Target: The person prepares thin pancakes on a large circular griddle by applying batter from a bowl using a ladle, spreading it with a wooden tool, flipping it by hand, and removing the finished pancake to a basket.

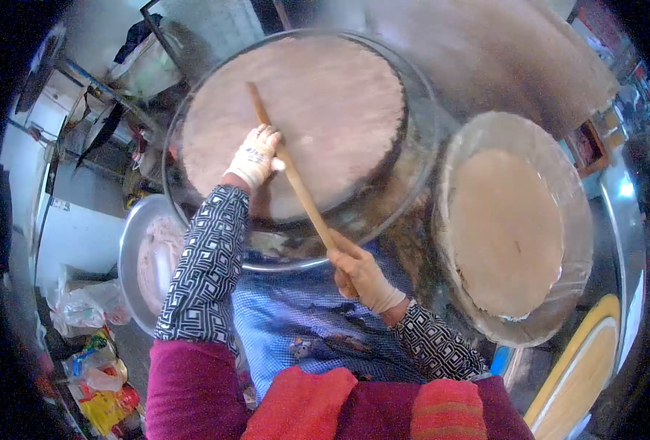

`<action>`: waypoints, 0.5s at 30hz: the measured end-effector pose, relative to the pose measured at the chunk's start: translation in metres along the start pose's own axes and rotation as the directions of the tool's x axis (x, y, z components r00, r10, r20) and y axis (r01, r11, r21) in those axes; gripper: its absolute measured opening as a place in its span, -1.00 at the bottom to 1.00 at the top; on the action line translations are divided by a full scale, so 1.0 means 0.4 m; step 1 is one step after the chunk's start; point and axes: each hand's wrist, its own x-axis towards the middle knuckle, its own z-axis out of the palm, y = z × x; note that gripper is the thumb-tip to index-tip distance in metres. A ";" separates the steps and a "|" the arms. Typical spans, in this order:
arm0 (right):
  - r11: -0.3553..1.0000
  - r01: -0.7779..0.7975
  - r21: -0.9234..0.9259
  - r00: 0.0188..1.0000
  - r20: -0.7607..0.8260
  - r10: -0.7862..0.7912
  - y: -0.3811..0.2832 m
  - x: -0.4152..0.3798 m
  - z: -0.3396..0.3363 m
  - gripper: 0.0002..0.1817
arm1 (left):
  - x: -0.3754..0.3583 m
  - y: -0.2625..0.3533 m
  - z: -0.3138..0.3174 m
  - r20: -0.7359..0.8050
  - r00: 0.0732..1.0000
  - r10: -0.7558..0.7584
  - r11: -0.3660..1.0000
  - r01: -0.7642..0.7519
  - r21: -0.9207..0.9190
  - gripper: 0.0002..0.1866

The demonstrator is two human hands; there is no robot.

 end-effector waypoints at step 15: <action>0.744 0.310 -0.592 0.951 0.206 -0.232 0.203 -0.022 0.064 -0.39 | -0.585 -0.061 0.015 -0.101 0.959 -0.263 0.964 0.265 0.002 0.09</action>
